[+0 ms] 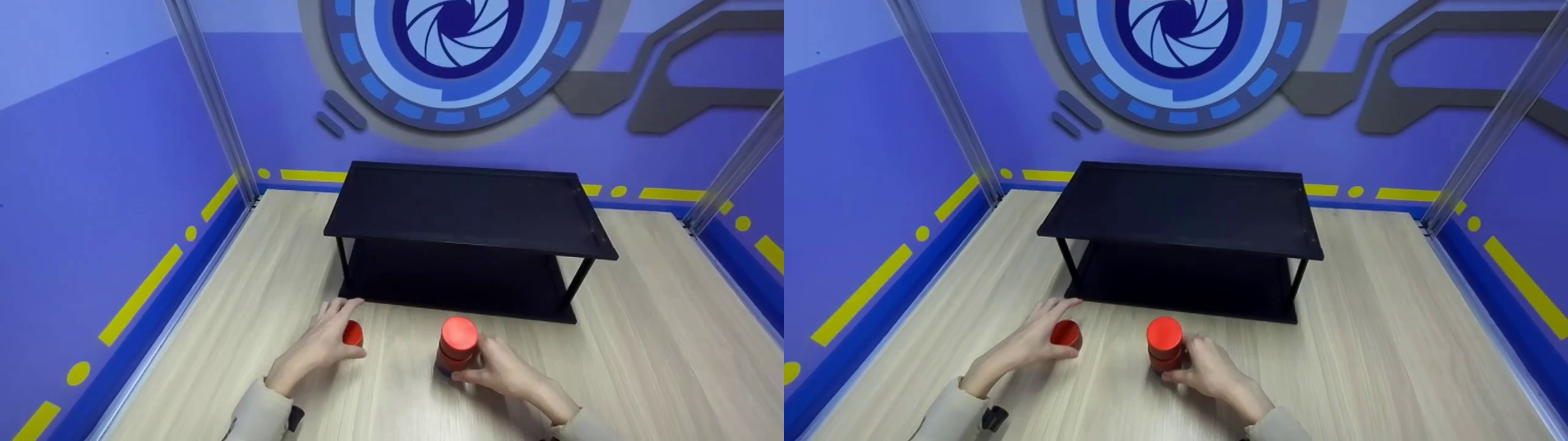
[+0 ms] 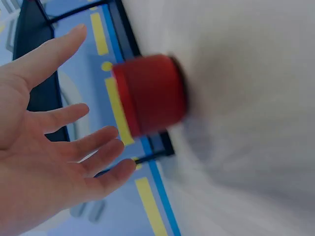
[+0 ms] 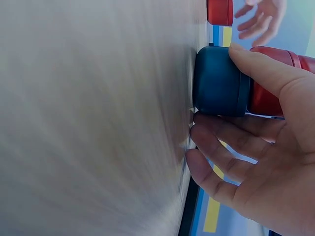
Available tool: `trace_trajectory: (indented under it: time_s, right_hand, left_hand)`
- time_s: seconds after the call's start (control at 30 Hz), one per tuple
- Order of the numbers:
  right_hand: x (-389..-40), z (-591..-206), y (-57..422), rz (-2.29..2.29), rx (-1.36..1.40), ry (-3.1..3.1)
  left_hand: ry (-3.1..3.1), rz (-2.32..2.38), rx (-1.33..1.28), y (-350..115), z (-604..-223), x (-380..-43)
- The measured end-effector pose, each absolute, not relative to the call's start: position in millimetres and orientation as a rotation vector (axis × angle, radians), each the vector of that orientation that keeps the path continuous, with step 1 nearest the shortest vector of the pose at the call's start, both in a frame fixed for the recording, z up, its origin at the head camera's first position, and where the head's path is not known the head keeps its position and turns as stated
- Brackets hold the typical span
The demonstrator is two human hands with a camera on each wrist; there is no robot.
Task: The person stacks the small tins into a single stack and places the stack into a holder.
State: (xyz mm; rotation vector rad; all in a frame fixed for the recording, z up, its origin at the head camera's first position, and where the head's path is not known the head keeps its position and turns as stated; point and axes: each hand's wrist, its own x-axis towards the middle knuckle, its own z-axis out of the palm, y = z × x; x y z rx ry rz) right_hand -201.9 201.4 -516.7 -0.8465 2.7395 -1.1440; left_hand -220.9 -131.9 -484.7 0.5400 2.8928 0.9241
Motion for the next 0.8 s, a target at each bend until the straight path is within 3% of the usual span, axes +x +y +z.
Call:
trace_trajectory:
  time_s: [0.8]
  right_hand:
    - [-203.3, -518.0, 201.2, -1.132, -0.830, 2.742]
  left_hand:
    - [2.760, 1.021, 0.517, -146.0, -502.3, -230.3]
